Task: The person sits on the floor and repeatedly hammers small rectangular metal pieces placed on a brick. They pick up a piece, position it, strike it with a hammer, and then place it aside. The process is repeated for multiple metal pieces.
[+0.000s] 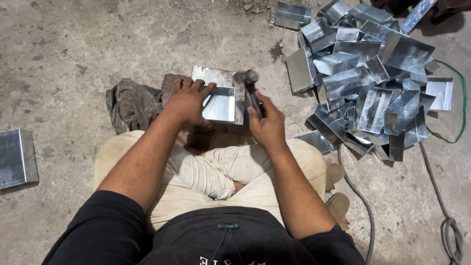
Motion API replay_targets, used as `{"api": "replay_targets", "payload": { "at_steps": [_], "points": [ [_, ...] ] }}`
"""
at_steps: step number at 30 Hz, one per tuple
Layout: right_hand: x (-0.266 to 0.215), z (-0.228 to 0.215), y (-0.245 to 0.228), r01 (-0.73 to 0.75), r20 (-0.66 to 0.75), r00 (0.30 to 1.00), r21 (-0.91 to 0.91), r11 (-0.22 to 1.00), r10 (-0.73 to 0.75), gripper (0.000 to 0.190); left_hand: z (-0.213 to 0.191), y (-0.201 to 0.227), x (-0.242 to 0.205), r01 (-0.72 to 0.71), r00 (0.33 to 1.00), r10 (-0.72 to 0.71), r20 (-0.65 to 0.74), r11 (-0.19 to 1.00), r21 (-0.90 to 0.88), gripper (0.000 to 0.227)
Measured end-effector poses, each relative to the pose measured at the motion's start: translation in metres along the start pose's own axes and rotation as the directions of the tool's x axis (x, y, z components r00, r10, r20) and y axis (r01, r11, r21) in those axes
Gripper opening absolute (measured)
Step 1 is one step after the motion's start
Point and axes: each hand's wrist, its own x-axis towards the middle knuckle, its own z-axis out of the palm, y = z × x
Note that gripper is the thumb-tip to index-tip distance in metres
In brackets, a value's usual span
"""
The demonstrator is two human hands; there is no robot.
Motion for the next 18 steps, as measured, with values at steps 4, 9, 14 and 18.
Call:
{"api": "replay_targets", "payload": {
  "at_steps": [4,9,14,18],
  "points": [
    [-0.008,0.001,0.014,-0.111,0.062,0.992,0.038,0.993,0.108,0.051,0.002,0.003,0.001,0.022,1.000,-0.022,-0.001,1.000,-0.007,0.128],
    [-0.024,-0.004,0.037,-0.159,0.092,0.983,-0.003,0.987,0.158,0.053,0.001,-0.014,0.000,0.045,0.998,-0.038,0.052,0.989,-0.138,0.128],
    [-0.030,-0.005,0.039,-0.166,0.105,0.981,0.021,0.986,0.163,0.051,0.014,-0.064,0.011,0.262,0.951,-0.070,0.301,0.703,-0.661,0.139],
    [-0.015,-0.033,-0.004,-0.109,0.016,0.994,0.178,0.978,0.108,0.046,0.020,-0.086,0.014,0.512,0.840,-0.043,0.541,0.394,-0.763,0.122]
  ]
}}
